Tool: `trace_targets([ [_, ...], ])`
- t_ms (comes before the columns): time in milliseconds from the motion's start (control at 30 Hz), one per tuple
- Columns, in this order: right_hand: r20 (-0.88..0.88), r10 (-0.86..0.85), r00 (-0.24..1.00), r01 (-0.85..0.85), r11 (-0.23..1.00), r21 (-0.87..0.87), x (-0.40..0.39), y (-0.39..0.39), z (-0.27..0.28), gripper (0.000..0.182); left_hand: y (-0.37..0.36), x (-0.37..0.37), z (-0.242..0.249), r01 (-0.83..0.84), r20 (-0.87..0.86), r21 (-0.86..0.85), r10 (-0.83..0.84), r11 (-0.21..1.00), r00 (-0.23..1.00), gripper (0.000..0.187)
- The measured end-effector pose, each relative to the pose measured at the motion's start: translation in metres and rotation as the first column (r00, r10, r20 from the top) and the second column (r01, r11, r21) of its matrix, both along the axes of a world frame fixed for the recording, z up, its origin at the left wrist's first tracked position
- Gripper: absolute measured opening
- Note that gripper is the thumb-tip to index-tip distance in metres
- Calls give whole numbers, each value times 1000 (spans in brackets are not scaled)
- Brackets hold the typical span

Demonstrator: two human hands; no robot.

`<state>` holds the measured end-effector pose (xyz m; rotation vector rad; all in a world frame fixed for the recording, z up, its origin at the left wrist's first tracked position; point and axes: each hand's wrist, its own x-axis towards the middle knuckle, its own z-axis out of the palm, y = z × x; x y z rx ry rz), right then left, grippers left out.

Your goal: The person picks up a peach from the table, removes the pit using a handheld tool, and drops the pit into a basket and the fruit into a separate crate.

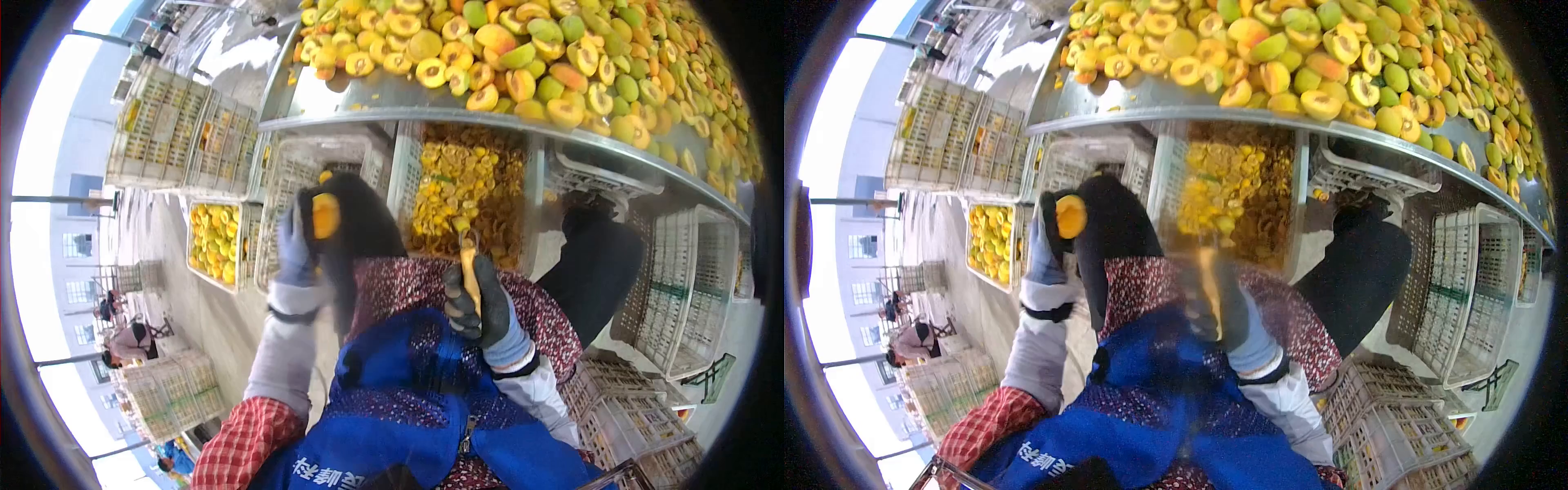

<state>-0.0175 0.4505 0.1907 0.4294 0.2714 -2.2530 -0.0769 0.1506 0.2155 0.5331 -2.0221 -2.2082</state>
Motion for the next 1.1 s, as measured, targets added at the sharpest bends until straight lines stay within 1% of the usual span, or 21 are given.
trace_targets([
  [33,-43,-23,999,27,995,93,-1,1,2,47,-18,-8,15,77,81,-689,-28,721,996,40],
  [67,16,-35,999,33,992,119,-2,1,4,49,-21,-16,35,296,300,-954,206,48,932,46],
  [100,-27,-80,996,82,991,105,2,4,-3,49,-30,-15,26,289,192,-906,308,-308,932,48],
  [167,-223,-73,972,134,952,274,5,8,14,48,-25,-35,33,169,154,-983,181,-67,971,45],
  [200,-233,-78,969,125,972,198,7,6,-9,44,-16,-52,28,130,138,-980,41,153,990,45],
  [233,-223,-39,974,125,913,389,1,2,-16,40,0,-73,20,118,91,-920,-90,373,992,45],
  [300,-242,38,969,59,923,380,-7,3,-21,37,53,-122,25,328,257,-840,-216,431,942,45],
  [367,-217,49,975,29,938,345,-13,6,-9,38,90,-183,10,313,209,-858,-280,406,937,38],
  [433,-192,56,980,6,951,309,-19,8,-11,38,130,-240,20,346,305,-894,-178,284,935,51],
  [500,-162,-19,987,79,925,371,-21,8,-24,39,117,-311,-60,391,365,-892,-151,227,919,63],
  [567,-158,-38,987,102,900,424,-26,12,-22,39,115,-348,-81,605,541,-756,-281,250,793,62],
  [600,-165,-53,985,126,873,471,-28,12,-21,40,128,-331,-70,461,429,-870,-193,172,882,63],
  [633,-154,-59,986,125,874,470,-28,11,-26,40,120,-329,-76,472,440,-866,-196,166,876,63],
  [700,-119,-175,977,211,829,517,-26,9,-39,38,95,-319,-84,562,332,-613,-465,555,821,54],
  [767,-86,-43,995,84,824,560,-42,23,-10,36,132,-241,-4,560,198,-325,-524,762,828,41],
  [833,-189,-168,968,251,716,651,-44,21,-5,39,139,-184,8,532,107,-299,-526,792,844,32],
  [900,-292,-203,934,343,733,587,-42,20,-9,38,145,-128,16,545,178,-50,-529,837,829,34],
  [967,-527,-13,850,435,581,688,-37,16,-6,34,153,-84,18,457,270,158,-484,875,833,30],
  [1000,-518,-7,855,425,581,694,-33,14,-4,34,155,-67,12,473,206,127,-490,872,847,30],
  [1033,-664,146,733,576,386,720,-31,11,-1,37,158,-56,8,486,137,94,-495,869,858,31],
  [1100,-734,524,432,852,30,523,-32,9,10,43,166,-42,8,490,58,-34,-488,871,871,33],
])
